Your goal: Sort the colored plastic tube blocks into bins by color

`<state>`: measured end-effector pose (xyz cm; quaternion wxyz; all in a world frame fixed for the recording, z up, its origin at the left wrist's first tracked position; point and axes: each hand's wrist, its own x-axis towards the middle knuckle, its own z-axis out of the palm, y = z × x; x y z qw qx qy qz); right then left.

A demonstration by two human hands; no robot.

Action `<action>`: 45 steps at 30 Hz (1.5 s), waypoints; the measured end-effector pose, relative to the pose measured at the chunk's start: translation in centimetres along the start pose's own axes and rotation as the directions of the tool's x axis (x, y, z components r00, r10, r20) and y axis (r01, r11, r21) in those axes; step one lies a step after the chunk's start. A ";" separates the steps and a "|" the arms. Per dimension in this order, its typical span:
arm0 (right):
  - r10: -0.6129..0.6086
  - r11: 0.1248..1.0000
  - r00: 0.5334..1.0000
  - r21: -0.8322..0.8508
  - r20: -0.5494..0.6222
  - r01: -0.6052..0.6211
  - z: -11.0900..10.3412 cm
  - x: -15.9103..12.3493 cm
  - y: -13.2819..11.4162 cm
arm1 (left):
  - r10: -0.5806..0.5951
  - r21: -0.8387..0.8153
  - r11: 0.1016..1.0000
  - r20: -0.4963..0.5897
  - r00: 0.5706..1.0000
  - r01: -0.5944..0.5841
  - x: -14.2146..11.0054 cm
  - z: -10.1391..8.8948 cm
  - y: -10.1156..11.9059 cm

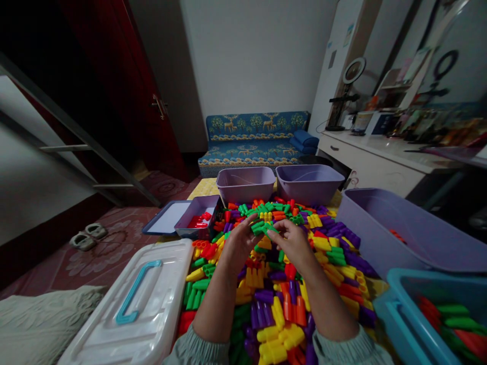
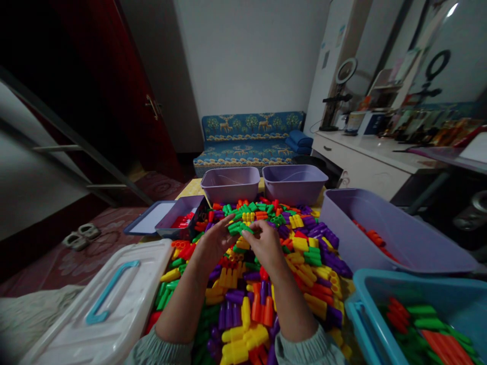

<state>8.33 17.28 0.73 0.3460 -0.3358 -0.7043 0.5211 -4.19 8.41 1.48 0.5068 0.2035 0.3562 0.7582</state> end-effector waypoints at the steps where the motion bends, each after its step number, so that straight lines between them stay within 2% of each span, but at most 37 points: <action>1: 0.009 0.999 1.000 0.043 0.009 -0.009 0.2 -0.1 0.0 | -0.017 -0.032 0.999 0.013 1.000 0.018 -0.1 0.1 0.1; 5: 0.045 0.980 0.999 0.193 0.009 -0.046 0.9 -0.2 -0.1 | -0.051 -0.054 0.997 0.098 0.994 0.057 -0.4 0.3 0.4; 11: 0.078 0.969 0.994 0.230 0.071 -0.092 1.4 -0.4 -0.2 | 0.016 0.047 0.999 0.221 0.975 -0.027 -0.7 0.9 -0.1; 13: 0.060 0.983 0.998 0.171 0.031 -0.065 1.3 -0.5 -0.4 | 0.044 0.075 0.995 0.255 0.966 -0.065 -0.9 1.2 -0.3; 16: -0.031 0.998 0.999 0.048 -0.042 0.033 0.9 -0.7 -1.0 | 0.071 0.133 0.984 0.315 0.946 -0.118 -1.1 1.5 -0.5; 22: -0.086 0.959 0.994 -0.265 0.061 0.099 0.1 -1.4 -2.9 | 0.021 0.382 0.911 0.341 0.940 -0.159 -2.2 2.2 0.1; 25: -0.092 0.885 0.993 -0.452 0.075 0.116 -0.2 -1.5 -3.3 | -0.052 0.474 0.874 0.315 0.948 -0.110 -2.6 2.7 0.4; 28: -0.079 0.852 0.992 -0.511 0.095 0.116 -0.5 -1.4 -3.2 | -0.125 0.508 0.861 0.290 0.949 -0.041 -2.9 3.1 0.4; 31: -0.085 0.888 0.991 -0.444 0.100 0.121 -0.6 -1.3 -2.8 | -0.118 0.526 0.849 0.280 0.953 -0.050 -2.9 3.2 0.5; 36: -0.128 0.965 0.988 -0.220 0.090 0.145 0.0 -1.4 -2.6 | -0.028 0.516 0.846 0.296 0.955 -0.135 -2.4 2.8 0.5; 40: -0.129 0.986 0.991 -0.104 0.045 0.133 0.5 -1.4 -2.8 | 0.035 0.499 0.847 0.294 0.955 -0.185 -2.1 2.6 0.3; 45: -0.090 0.986 0.995 0.145 0.040 0.083 0.7 -1.1 -2.6 | 0.131 0.451 0.860 0.254 0.958 -0.237 -1.9 2.7 0.4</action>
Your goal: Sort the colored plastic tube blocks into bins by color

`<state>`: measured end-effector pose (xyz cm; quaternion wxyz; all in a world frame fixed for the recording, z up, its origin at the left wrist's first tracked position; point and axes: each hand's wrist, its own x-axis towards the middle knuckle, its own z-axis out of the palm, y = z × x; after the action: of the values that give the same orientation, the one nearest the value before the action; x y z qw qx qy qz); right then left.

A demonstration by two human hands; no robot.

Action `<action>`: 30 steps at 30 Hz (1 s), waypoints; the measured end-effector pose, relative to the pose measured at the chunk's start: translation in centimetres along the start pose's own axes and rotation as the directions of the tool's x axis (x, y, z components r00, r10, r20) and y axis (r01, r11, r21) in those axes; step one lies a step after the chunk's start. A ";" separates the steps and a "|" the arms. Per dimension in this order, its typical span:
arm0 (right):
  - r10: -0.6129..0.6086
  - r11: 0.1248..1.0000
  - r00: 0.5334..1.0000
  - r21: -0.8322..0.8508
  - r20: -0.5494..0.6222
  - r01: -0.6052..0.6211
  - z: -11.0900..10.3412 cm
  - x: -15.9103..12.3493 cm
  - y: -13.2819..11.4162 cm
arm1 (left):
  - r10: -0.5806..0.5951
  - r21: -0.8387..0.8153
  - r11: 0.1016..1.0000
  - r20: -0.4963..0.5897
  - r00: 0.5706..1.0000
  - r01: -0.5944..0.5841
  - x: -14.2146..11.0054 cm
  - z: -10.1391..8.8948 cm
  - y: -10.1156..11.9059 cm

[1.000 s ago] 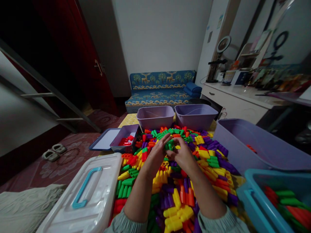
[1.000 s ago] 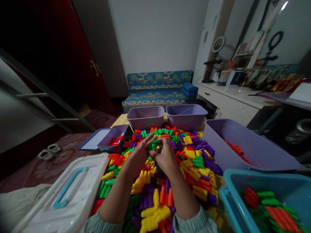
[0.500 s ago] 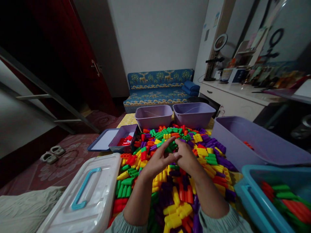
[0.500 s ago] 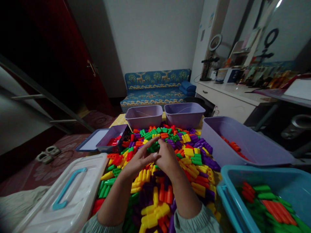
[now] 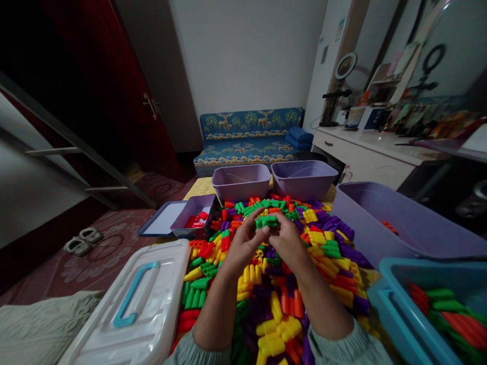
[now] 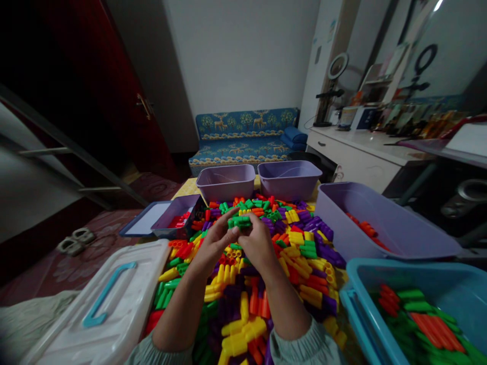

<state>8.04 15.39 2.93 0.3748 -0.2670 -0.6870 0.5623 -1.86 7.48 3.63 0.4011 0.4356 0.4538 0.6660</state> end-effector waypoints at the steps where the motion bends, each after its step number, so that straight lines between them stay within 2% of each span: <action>1: 0.006 0.999 1.000 0.035 -0.016 -0.006 -0.1 0.1 0.1 | 0.003 -0.009 1.000 -0.004 1.000 -0.003 0.0 0.0 0.0; 7: 0.013 0.998 0.999 0.069 -0.045 -0.010 -0.3 0.2 0.0 | -0.008 0.008 1.000 0.006 1.000 0.008 0.2 -0.2 -0.2; 11: 0.016 0.999 0.999 0.051 -0.036 -0.014 -0.2 0.1 -0.1 | -0.003 0.027 1.000 0.009 1.000 0.002 0.3 -0.5 -0.5; 19: 0.006 0.999 0.995 -0.031 -0.096 -0.009 -0.2 -0.1 -0.3 | 0.013 0.081 0.997 0.019 1.000 -0.015 0.2 -0.7 -0.4; 25: -0.074 0.990 0.989 -0.128 -0.124 0.058 0.1 -0.5 -1.4 | 0.054 0.126 0.990 0.033 0.998 -0.058 -0.2 0.3 0.8; 30: -0.114 0.987 0.982 -0.131 -0.153 0.094 0.2 -1.7 -2.4 | 0.083 0.277 0.957 0.033 0.996 -0.089 -1.3 1.8 2.5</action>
<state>9.02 13.40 4.85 0.4406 -0.2977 -0.7009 0.4753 -0.14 6.04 6.15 0.3114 0.5137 0.5192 0.6079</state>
